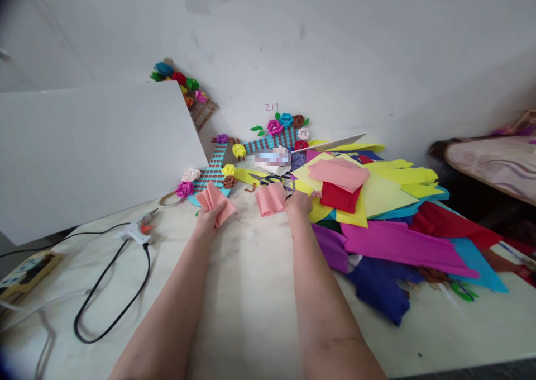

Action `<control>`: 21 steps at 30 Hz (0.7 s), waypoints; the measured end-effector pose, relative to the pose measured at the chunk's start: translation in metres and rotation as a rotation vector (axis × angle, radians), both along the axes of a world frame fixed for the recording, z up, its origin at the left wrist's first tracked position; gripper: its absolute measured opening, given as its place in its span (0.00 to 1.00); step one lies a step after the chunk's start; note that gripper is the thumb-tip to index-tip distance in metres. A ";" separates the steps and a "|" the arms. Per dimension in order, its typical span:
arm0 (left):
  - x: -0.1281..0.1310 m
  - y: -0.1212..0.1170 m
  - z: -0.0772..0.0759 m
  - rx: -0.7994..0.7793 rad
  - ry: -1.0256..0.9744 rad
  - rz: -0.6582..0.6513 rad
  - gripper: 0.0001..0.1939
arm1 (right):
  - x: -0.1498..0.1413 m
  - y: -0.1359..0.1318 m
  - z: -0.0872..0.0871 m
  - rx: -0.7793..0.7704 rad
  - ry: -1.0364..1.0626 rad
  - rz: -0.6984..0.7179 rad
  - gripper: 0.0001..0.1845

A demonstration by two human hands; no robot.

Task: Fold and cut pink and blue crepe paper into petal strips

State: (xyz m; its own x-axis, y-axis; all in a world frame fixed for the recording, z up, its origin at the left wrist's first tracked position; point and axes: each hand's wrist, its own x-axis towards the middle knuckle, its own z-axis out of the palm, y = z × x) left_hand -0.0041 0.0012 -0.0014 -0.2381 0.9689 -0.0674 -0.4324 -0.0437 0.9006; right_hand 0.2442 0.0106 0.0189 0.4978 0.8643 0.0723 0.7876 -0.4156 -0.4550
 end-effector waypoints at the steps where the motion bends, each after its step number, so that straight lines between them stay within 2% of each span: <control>1: 0.001 0.003 -0.001 -0.025 0.039 0.021 0.21 | -0.001 0.000 0.000 -0.007 -0.006 0.002 0.18; 5: 0.010 0.012 -0.003 -0.121 0.184 0.113 0.19 | -0.007 -0.002 0.003 -0.013 -0.091 -0.005 0.21; 8: 0.022 0.017 -0.002 -0.155 0.233 0.147 0.17 | -0.014 -0.005 0.011 0.053 -0.161 0.020 0.20; 12: 0.038 0.024 -0.003 -0.131 0.307 0.156 0.15 | -0.024 -0.001 0.025 0.124 -0.168 0.105 0.18; 16: 0.041 0.028 -0.010 -0.134 0.375 0.178 0.14 | -0.029 0.023 0.036 0.146 -0.209 0.199 0.18; 21: 0.035 0.032 -0.018 -0.066 0.230 0.144 0.14 | -0.030 0.066 0.043 0.236 -0.324 0.294 0.22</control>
State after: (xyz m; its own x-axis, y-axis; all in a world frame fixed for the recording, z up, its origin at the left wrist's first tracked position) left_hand 0.0309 0.0336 -0.0195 -0.3890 0.9194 -0.0580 -0.2104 -0.0273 0.9772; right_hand 0.2145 0.0768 0.0620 0.1547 0.9061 0.3937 0.9725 -0.0695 -0.2222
